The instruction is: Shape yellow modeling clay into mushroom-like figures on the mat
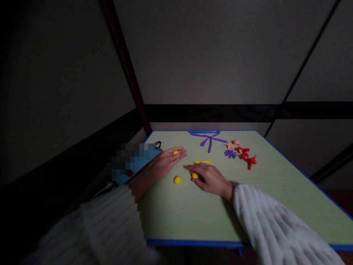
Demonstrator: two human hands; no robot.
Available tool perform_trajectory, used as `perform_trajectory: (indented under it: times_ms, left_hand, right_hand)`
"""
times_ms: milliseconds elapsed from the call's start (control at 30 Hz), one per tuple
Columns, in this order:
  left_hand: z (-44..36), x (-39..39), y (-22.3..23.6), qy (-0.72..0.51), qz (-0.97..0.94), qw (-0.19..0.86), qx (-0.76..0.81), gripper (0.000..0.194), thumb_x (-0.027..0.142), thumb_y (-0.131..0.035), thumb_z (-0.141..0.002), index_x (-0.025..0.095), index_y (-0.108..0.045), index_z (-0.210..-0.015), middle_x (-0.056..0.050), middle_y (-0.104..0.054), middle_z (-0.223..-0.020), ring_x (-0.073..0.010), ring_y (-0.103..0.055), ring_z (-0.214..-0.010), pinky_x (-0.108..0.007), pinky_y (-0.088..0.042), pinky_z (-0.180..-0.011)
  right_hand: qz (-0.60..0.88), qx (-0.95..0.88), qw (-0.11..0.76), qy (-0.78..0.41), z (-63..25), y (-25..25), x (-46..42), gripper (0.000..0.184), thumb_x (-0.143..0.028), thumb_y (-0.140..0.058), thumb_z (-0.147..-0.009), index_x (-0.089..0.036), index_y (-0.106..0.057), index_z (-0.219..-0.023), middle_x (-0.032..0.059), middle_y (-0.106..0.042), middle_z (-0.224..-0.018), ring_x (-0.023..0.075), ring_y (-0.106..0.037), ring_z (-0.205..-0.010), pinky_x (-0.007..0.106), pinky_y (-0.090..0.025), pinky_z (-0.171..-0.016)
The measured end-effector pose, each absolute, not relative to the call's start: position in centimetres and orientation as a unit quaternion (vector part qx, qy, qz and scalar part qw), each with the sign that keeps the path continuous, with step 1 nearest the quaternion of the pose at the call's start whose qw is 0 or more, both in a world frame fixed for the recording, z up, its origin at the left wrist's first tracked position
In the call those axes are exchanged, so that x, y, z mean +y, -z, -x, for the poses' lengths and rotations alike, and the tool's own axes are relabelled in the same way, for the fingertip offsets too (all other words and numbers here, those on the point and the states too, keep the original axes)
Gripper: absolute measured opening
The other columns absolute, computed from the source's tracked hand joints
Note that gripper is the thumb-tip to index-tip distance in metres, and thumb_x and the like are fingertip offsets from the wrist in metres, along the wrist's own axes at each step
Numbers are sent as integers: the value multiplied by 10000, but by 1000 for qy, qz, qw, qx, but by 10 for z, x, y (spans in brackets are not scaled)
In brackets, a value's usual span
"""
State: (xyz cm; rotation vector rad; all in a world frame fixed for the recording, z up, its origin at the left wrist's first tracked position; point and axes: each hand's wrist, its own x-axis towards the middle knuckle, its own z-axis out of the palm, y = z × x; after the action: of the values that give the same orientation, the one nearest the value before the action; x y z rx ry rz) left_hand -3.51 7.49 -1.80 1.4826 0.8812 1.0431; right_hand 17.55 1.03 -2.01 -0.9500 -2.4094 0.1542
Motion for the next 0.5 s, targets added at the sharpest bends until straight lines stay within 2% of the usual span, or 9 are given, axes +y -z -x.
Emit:
perform_trajectory:
  times_ms: [133,233,367,500]
  left_hand:
    - [42,83,31,-378,-729,433,373,371,261,-616,-730,205,-617,-1097,-82,-547,-1308,-234,-413,-1290,-382,-278,-1115]
    - [37,89,40,-330,-788,368,367,462,300,-629,-727,205,-584,-1177,-78,-483,-1375,-226,-353,-1335,-374,-211,-1146]
    - [33,96,46,-331,-803,304,392,450,330,-494,-834,206,-502,-1267,-65,-409,-1431,-193,-293,-1366,-363,-193,-1151]
    - [46,96,51,-323,-815,252,410,431,297,-407,-871,180,-485,-1278,-77,-437,-1410,-185,-334,-1346,-352,-235,-1137]
  right_hand:
    - [334,-905,259,-56,-178,17,10,472,-180,-486,-841,-188,-461,-1312,105,-652,-1136,211,-621,-1005,382,-497,-866]
    - [325,-909,251,-67,-179,18,12,460,-197,-502,-841,-197,-472,-1300,103,-649,-1141,213,-620,-1011,388,-504,-862]
    - [312,-913,251,-78,-179,18,13,414,-241,-517,-853,-186,-508,-1263,107,-651,-1141,216,-609,-1040,411,-491,-903]
    - [303,-918,243,-85,-183,15,13,403,-182,-498,-847,-143,-523,-1248,124,-640,-1162,216,-565,-1120,422,-444,-981]
